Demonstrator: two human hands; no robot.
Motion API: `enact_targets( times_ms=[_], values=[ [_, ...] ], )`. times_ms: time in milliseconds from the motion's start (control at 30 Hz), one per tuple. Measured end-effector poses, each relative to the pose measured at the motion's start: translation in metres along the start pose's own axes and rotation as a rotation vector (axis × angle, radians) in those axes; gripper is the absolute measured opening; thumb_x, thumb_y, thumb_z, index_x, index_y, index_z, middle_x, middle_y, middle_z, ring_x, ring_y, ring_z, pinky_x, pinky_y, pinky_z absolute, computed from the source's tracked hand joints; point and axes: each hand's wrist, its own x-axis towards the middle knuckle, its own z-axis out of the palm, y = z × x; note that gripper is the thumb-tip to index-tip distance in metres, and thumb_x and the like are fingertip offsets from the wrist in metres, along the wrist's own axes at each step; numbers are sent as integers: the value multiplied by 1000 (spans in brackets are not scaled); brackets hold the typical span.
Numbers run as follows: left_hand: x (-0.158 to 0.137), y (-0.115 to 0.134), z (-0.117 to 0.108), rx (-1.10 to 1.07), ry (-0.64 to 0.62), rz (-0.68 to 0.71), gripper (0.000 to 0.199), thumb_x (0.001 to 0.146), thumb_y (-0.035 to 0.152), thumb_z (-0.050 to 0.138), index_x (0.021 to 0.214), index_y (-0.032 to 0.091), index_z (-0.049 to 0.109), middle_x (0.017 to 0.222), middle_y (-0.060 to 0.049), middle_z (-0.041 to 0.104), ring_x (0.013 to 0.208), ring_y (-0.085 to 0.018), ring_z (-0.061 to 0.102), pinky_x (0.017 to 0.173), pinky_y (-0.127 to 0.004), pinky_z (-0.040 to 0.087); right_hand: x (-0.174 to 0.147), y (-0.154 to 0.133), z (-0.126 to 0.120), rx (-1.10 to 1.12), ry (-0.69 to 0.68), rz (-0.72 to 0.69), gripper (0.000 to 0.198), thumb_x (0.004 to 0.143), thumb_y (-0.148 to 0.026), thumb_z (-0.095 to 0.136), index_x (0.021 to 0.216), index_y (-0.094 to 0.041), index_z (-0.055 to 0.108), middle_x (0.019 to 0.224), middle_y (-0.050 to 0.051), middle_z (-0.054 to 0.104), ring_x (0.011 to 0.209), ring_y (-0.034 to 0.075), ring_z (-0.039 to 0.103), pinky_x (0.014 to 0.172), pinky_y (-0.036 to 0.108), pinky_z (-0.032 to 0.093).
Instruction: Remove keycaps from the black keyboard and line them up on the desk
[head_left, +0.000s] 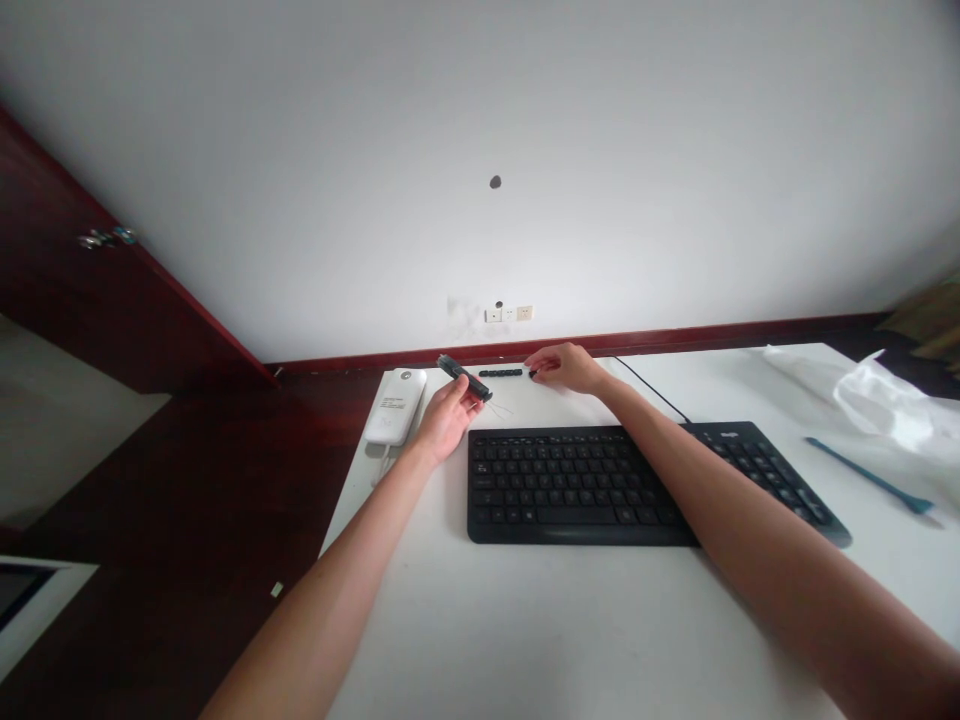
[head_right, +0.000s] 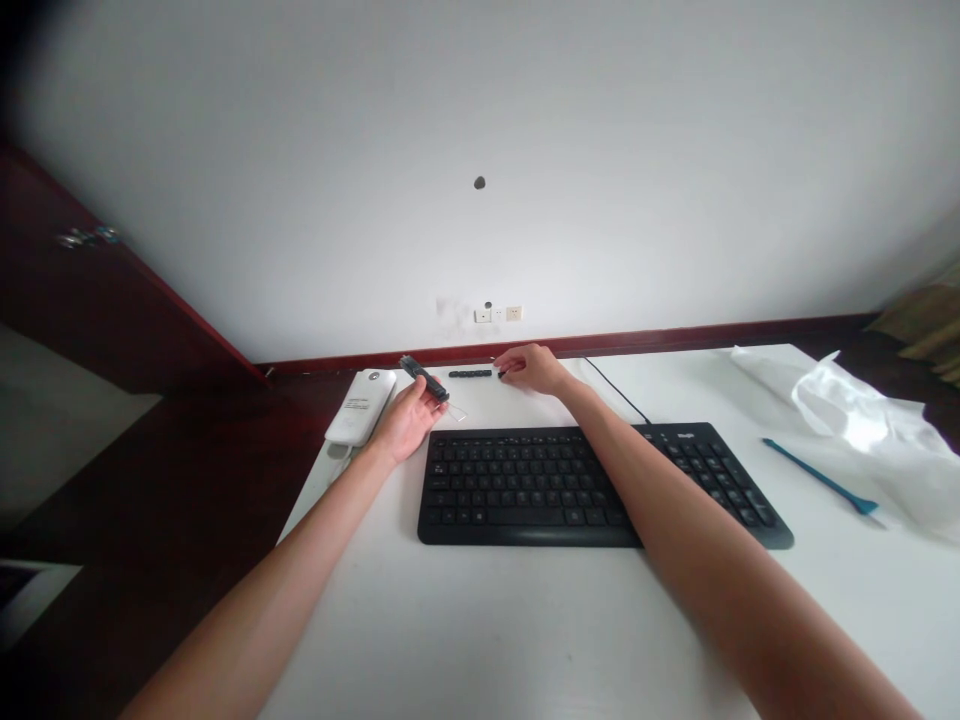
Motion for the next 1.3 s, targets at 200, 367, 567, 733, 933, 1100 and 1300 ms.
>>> enact_targets(
  times_ms=[200, 367, 567, 733, 933, 1100, 1300],
  values=[
    [0, -2, -3, 19, 5, 11, 33, 73, 41, 90, 87, 16, 71, 93, -4, 71, 85, -14, 64, 83, -30, 48, -1, 4, -2, -38, -6, -24, 32, 73, -19, 71, 103, -18, 80, 86, 3, 79, 80, 18, 72, 73, 25, 57],
    [0, -1, -2, 23, 1, 9, 34, 73, 41, 90, 88, 16, 72, 92, -4, 71, 84, -15, 64, 82, -29, 47, -2, 0, -1, -76, 25, -31, 33, 72, -17, 68, 103, -18, 80, 86, 3, 79, 81, 18, 72, 74, 25, 57],
    [0, -1, -1, 25, 9, 2, 36, 71, 40, 91, 88, 15, 72, 91, -4, 70, 84, -15, 64, 83, -30, 47, 1, -2, 2, -100, 59, -12, 34, 71, -15, 67, 101, -18, 80, 88, 3, 80, 82, 18, 73, 74, 25, 56],
    [1, -2, -2, 30, 12, 2, 35, 72, 40, 91, 87, 16, 72, 92, -5, 71, 85, -15, 65, 82, -30, 48, 3, -4, 3, -113, 64, -25, 34, 71, -14, 66, 102, -19, 80, 90, 3, 81, 82, 18, 74, 74, 25, 57],
    [0, -2, -1, 38, 13, 2, 34, 73, 40, 90, 87, 16, 72, 92, -5, 71, 85, -15, 65, 83, -30, 48, 3, -7, 2, -111, 46, -40, 32, 72, -15, 67, 101, -19, 80, 91, 3, 80, 81, 18, 74, 75, 26, 58],
    [0, -1, -1, 41, 9, 2, 34, 73, 40, 90, 88, 16, 71, 91, -4, 71, 84, -15, 65, 84, -31, 48, 4, -5, 2, -91, 44, -57, 31, 72, -16, 68, 100, -19, 80, 92, 3, 80, 81, 18, 74, 75, 26, 58],
    [0, -1, -1, 37, 8, 4, 35, 72, 40, 91, 89, 16, 72, 92, -4, 71, 85, -15, 65, 84, -30, 48, 5, -1, 3, -91, 53, -31, 29, 72, -18, 71, 100, -20, 80, 91, 3, 80, 83, 19, 74, 74, 27, 58]
  ],
)
